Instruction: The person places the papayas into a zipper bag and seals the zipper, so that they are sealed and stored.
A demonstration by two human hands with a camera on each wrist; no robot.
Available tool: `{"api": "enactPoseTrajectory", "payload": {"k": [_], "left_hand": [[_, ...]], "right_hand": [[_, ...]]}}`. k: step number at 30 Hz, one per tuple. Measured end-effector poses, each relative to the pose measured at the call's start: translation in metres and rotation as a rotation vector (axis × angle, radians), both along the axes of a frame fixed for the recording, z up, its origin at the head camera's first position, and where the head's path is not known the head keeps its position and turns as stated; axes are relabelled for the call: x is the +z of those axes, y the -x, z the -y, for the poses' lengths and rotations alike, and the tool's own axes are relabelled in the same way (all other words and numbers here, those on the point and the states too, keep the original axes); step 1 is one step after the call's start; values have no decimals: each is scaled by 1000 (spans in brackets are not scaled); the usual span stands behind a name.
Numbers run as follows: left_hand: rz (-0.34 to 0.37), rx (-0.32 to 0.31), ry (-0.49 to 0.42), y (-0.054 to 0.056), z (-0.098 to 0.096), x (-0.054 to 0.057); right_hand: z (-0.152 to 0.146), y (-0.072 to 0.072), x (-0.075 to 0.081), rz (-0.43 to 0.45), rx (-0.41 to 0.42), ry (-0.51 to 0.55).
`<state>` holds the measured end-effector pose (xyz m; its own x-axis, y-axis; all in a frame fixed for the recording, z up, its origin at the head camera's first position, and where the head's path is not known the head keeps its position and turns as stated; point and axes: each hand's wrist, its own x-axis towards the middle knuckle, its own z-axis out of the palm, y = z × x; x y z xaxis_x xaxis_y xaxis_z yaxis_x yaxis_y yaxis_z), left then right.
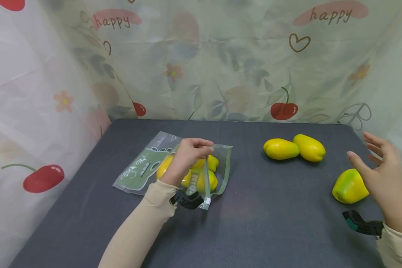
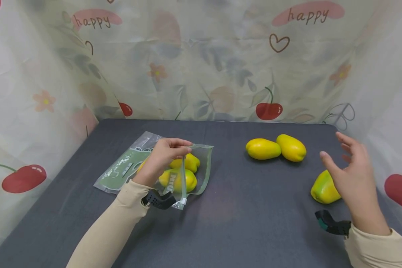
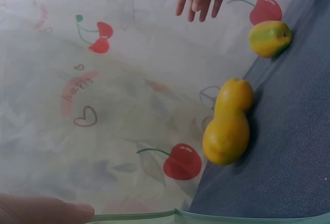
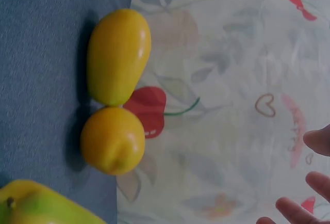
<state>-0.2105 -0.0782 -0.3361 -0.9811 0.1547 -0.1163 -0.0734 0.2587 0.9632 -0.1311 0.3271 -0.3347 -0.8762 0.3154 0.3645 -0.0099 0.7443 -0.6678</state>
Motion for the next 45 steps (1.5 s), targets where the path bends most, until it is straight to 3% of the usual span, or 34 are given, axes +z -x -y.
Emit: {"api": "enactPoseTrajectory", "payload": {"k": [6,10,14,18,21,26,30,38,41,45], "left_hand": [[13,-3,-8,0,0,1],[17,-3,-8,0,0,1],[18,-3,-14,0,0,1],[17,-8,-24,-1,0,2],[15,-10,-30,-1,0,2],[14,-5,-17,-1,1,2],[15,-5,-13,-1,1,2],[15,-4,-7,-1,0,2],[11,-1,1,0,0,0],[10,-2,-2,1,-1,-1]], "right_hand": [[-12,-2,-7,-13,-120,68],[-33,2,-27,-48,-157,100],[-81,21,-68,-34,-195,100],[-135,42,-121,-9,-180,62],[-148,42,-138,33,-121,37],[-129,28,-127,175,-62,-34],[-123,25,-124,291,-40,-66],[-138,36,-145,349,4,-97],[-137,38,-142,362,18,-118],[-123,34,-126,373,28,-163]]}}
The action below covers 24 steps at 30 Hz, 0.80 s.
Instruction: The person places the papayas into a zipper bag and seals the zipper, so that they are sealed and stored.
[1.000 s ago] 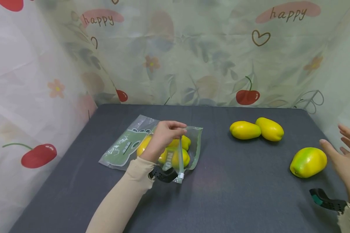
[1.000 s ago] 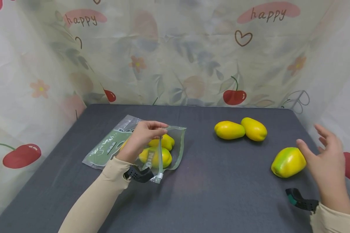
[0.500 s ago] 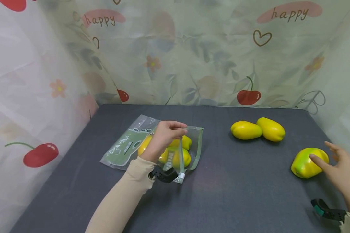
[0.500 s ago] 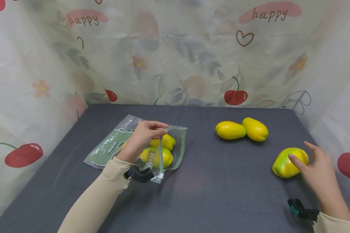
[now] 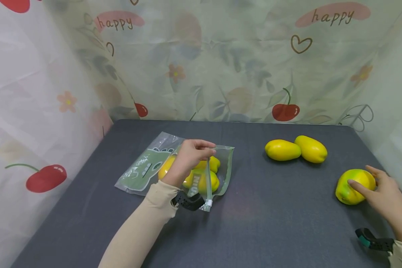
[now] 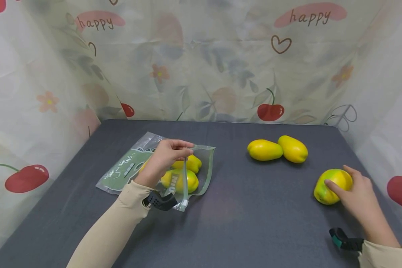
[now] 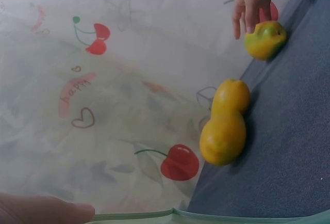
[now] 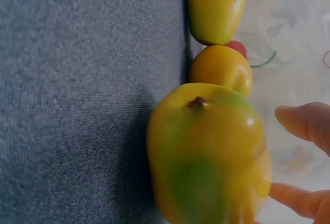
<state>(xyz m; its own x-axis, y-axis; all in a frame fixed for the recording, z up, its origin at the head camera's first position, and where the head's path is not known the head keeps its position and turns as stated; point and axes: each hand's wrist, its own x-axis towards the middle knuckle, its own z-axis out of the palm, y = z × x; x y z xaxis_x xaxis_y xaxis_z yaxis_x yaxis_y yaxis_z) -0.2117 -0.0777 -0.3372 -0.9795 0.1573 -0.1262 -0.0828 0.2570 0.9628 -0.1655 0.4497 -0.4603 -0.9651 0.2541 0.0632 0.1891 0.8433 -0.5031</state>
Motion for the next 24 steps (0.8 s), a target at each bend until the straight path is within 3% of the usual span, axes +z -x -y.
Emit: {"api": "enactPoseTrajectory", "payload": {"k": [6,10,24], "left_hand": [[3,-3,0,0,1,-1],[0,-2,-3,-1,2,0],[9,-5,1,0,2,-2]], "right_hand": [[38,-16,40,88,-21,-13],[54,-24,59,87,-11,-7],[50,-21,52,76,11,16]]}}
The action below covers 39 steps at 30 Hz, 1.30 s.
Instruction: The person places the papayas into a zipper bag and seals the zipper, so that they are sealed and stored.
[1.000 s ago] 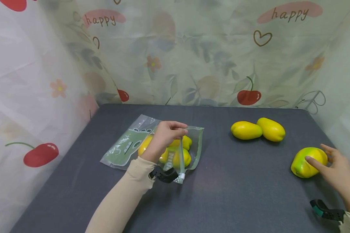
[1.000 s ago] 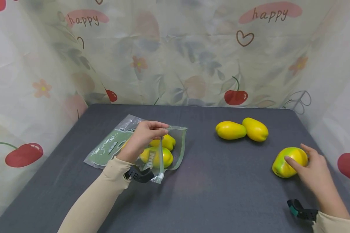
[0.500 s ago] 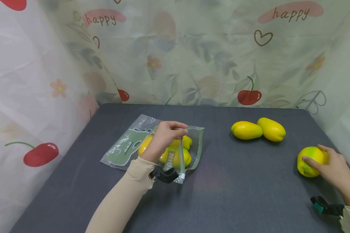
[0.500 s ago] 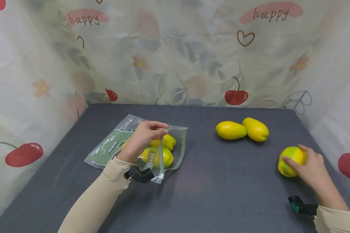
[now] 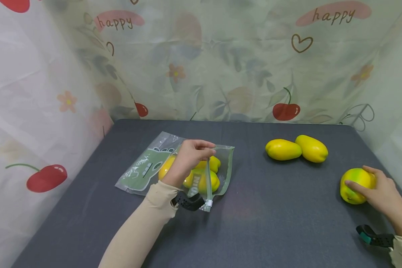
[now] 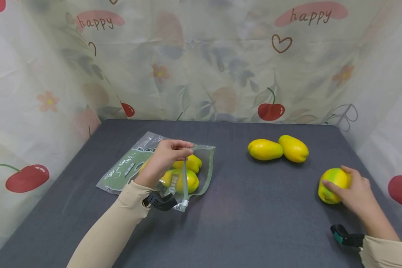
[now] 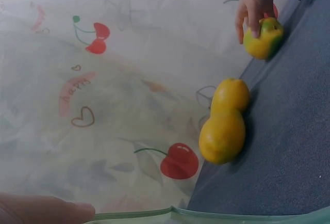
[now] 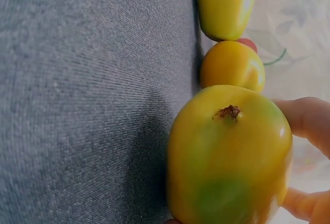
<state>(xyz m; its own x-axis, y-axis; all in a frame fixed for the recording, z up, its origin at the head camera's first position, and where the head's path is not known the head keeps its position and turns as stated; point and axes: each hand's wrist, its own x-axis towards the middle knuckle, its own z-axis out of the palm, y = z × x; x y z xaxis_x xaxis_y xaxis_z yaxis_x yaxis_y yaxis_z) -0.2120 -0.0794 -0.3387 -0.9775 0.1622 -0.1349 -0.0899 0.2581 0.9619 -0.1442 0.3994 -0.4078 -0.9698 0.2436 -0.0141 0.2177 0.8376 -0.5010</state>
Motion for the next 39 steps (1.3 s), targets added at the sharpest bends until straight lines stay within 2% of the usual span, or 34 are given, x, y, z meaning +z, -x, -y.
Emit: {"api": "enactPoseTrajectory", "payload": {"k": [5,15,24,29,33,39], "left_hand": [[-3,1,-2,0,0,0],[-7,1,-5,-1,-1,2],[-5,-5,-7,-2,-1,2],[-9,-7,-1,-2,-1,1],[-10,-5,7,-3,-1,1],[-1,-4,7,-3,-1,2]], "right_hand": [[2,-1,1,-1,-9,0],[14,-5,13,-33,12,2],[17,8,1,-116,22,28],[44,3,20,-115,49,115],[64,-3,35,-122,120,181],[82,-6,43,-129,203,300]]}}
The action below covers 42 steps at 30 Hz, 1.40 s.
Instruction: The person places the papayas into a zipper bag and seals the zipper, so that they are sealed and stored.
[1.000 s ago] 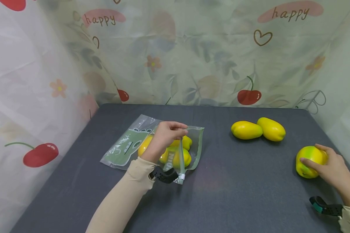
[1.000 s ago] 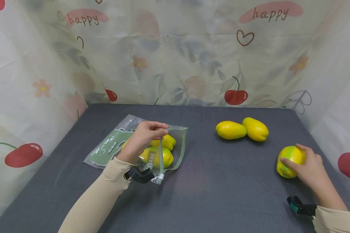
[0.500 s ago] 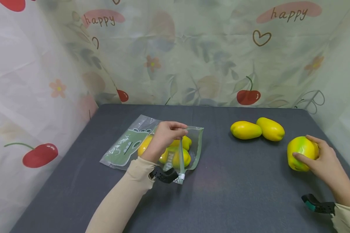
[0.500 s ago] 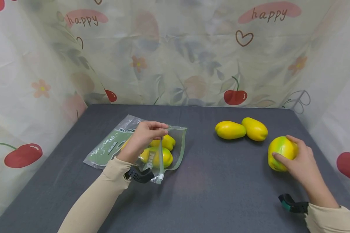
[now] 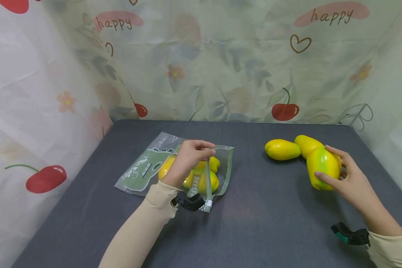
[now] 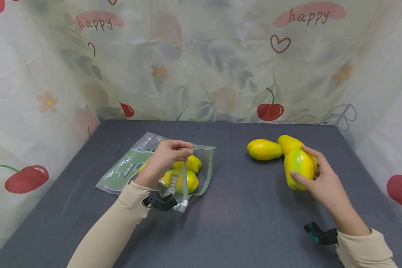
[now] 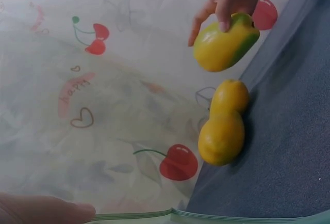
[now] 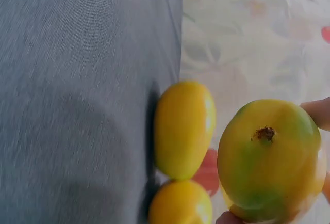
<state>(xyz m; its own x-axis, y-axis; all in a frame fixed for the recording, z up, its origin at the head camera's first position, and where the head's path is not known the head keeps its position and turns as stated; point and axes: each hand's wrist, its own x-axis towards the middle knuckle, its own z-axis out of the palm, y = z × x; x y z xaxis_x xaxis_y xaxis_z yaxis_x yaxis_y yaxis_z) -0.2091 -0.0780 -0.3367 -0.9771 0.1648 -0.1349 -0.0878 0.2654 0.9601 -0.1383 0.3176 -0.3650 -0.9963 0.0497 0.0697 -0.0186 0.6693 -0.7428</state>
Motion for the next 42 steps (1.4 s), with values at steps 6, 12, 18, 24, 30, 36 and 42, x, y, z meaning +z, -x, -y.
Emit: {"api": "enactPoseTrajectory", "payload": {"k": [6,12,18,24,30,36,42], "left_hand": [[-2,5,-7,1,0,-1],[-9,-3,-4,0,0,-1],[-9,-5,2,0,0,-1],[-10,-3,-4,1,0,1],[-8,-4,2,1,0,0],[-11,-6,3,1,-1,0],[-12,1,16,0,-2,0]], "right_hand": [[19,1,4,-10,55,13],[41,3,7,-31,110,6],[61,5,4,6,159,66],[80,3,2,19,219,104],[100,3,-6,4,310,130],[122,4,-16,4,398,142],[142,4,-22,40,471,177]]}}
